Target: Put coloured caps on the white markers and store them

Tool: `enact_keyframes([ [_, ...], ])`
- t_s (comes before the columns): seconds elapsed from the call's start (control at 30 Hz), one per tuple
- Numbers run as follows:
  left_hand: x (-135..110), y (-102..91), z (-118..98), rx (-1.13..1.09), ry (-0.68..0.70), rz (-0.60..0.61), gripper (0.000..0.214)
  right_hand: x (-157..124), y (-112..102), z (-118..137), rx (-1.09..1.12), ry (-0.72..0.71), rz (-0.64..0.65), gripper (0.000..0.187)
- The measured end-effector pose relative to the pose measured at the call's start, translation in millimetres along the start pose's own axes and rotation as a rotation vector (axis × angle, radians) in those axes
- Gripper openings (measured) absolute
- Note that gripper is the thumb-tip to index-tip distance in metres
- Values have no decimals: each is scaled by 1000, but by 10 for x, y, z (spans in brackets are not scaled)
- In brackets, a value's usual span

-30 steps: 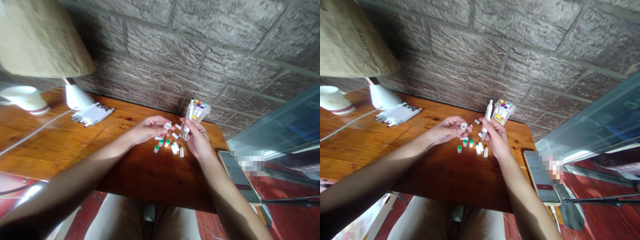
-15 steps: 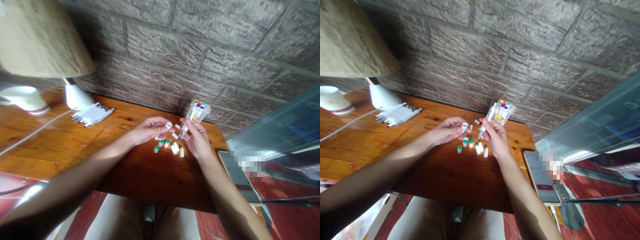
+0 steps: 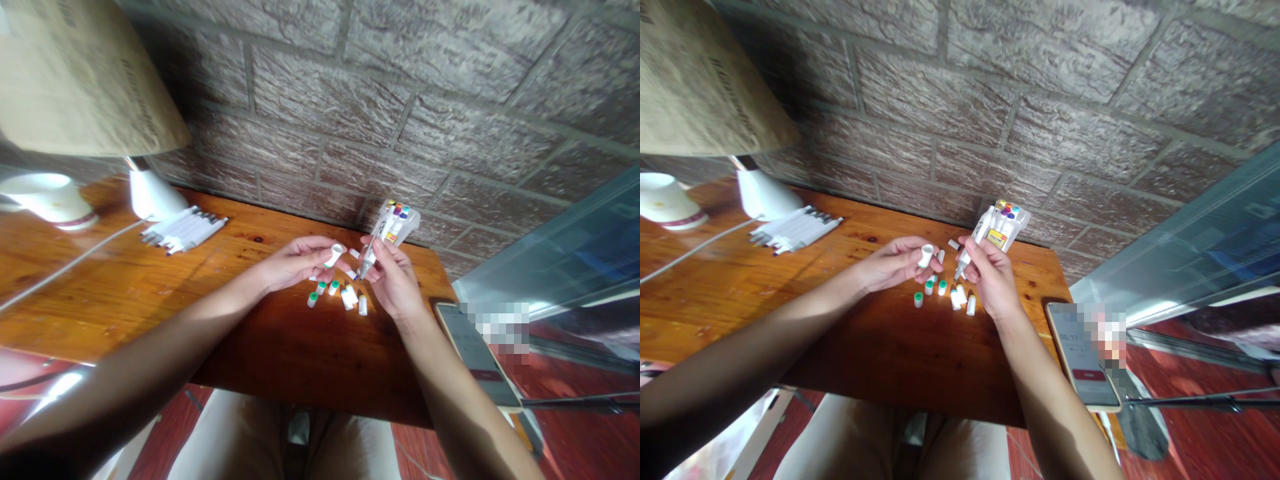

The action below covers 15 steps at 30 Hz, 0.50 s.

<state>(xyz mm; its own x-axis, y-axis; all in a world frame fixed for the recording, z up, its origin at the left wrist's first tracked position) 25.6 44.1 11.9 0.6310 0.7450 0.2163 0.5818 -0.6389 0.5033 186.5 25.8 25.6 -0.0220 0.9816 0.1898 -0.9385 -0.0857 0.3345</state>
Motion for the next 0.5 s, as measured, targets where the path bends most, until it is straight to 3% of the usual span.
enact_keyframes([
  [0.5, -1, -25, 30, 33, -50, 16, 38, -5, 1, 18, 0, -5, -19, 33],
])
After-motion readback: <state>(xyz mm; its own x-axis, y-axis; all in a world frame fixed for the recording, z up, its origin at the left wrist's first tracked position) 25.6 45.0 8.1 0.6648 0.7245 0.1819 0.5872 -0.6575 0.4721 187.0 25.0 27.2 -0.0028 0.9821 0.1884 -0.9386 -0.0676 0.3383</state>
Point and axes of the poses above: each hand's wrist, its own x-axis towards the middle knuckle, its own y-axis out of the palm, z = x × y, the point moved 5 cm from there along x, towards the middle knuckle, and after that the axes turned 2 degrees about -z, right-handed, at the moved point
